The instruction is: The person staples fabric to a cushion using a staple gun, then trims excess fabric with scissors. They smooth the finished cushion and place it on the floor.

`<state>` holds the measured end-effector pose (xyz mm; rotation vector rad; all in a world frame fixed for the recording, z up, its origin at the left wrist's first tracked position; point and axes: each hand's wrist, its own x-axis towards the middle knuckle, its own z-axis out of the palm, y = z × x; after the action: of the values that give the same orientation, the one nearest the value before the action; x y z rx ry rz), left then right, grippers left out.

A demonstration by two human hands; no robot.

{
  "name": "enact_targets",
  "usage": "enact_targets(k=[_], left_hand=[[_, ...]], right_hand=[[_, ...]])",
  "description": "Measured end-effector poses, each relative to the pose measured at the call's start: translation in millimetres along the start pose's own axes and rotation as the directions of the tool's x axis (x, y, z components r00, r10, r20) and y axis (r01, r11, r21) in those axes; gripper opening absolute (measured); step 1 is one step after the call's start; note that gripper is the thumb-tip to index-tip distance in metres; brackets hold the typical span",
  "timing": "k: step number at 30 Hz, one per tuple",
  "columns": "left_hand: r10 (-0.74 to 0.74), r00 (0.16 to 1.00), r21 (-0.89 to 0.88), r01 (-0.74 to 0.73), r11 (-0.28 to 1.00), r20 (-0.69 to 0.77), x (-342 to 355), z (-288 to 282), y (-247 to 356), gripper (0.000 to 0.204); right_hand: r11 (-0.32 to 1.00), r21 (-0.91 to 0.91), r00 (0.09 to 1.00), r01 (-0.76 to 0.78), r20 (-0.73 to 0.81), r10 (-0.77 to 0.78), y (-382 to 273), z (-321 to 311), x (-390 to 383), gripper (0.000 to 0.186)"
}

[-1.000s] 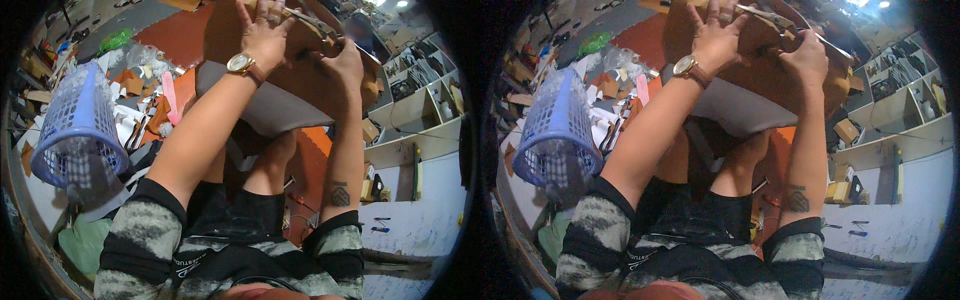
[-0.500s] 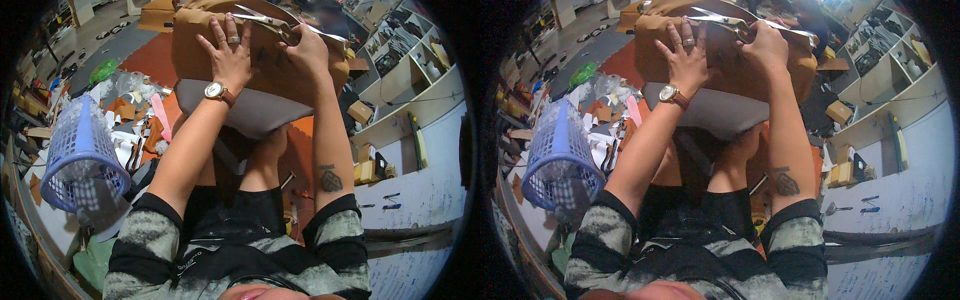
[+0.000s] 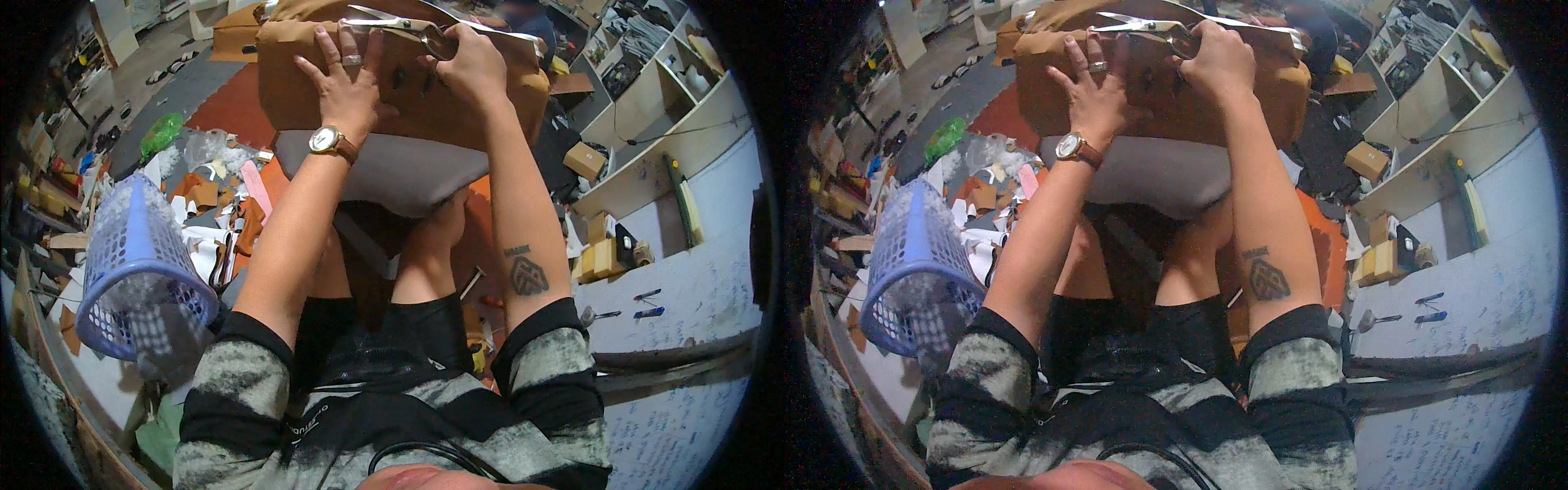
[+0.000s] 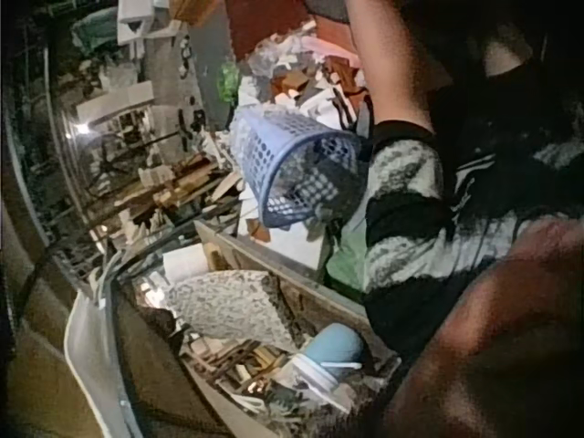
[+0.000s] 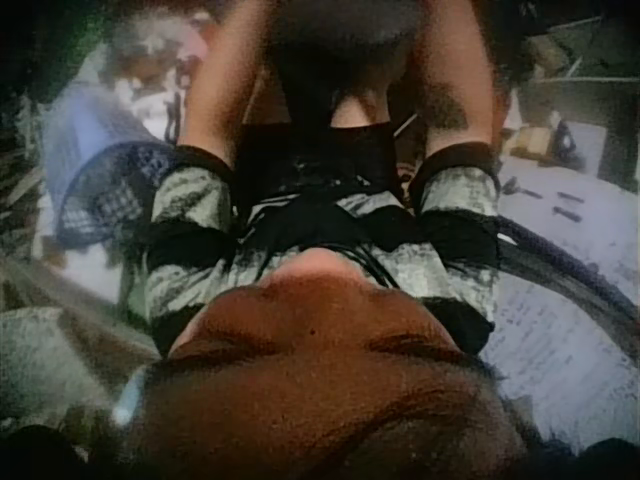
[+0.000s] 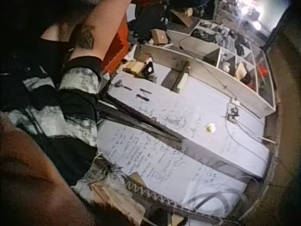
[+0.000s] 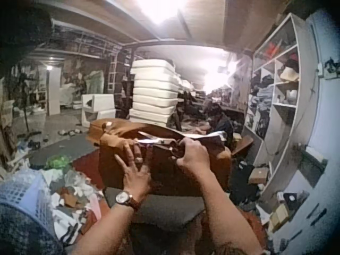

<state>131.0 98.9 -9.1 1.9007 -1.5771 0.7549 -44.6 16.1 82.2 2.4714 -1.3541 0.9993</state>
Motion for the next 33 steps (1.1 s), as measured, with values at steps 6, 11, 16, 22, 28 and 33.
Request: enact_targets(k=[6,11,16,22,28,33], left_hand=[[0.004,1.000,0.076,-0.003,0.997,-0.004,24,-6,-5,0.121],[-0.010,0.994,0.199,-0.012,0.980,0.107,66,-9,-24,0.087],[-0.015,0.991,0.223,-0.014,0.975,0.130,100,3,-29,0.062],[0.042,0.997,0.259,-0.058,0.964,0.066,122,37,-35,0.108],[0.039,0.997,0.252,-0.056,0.966,0.072,146,58,-36,0.130],[-0.017,0.962,0.096,-0.010,0.995,0.271,168,32,-28,0.128]], right_hand=[[0.905,0.420,0.991,0.065,-0.135,-0.009,36,10,11,0.056],[0.556,0.829,0.878,-0.060,-0.221,0.424,31,17,-64,0.030],[0.344,0.819,0.765,-0.459,0.167,0.622,72,60,-189,0.032],[0.283,0.747,0.724,-0.602,0.362,0.587,57,72,-215,0.033],[0.506,0.686,0.850,-0.523,0.376,0.370,47,85,-175,0.029],[0.379,0.702,0.794,-0.603,0.576,0.195,21,112,-133,0.061]])
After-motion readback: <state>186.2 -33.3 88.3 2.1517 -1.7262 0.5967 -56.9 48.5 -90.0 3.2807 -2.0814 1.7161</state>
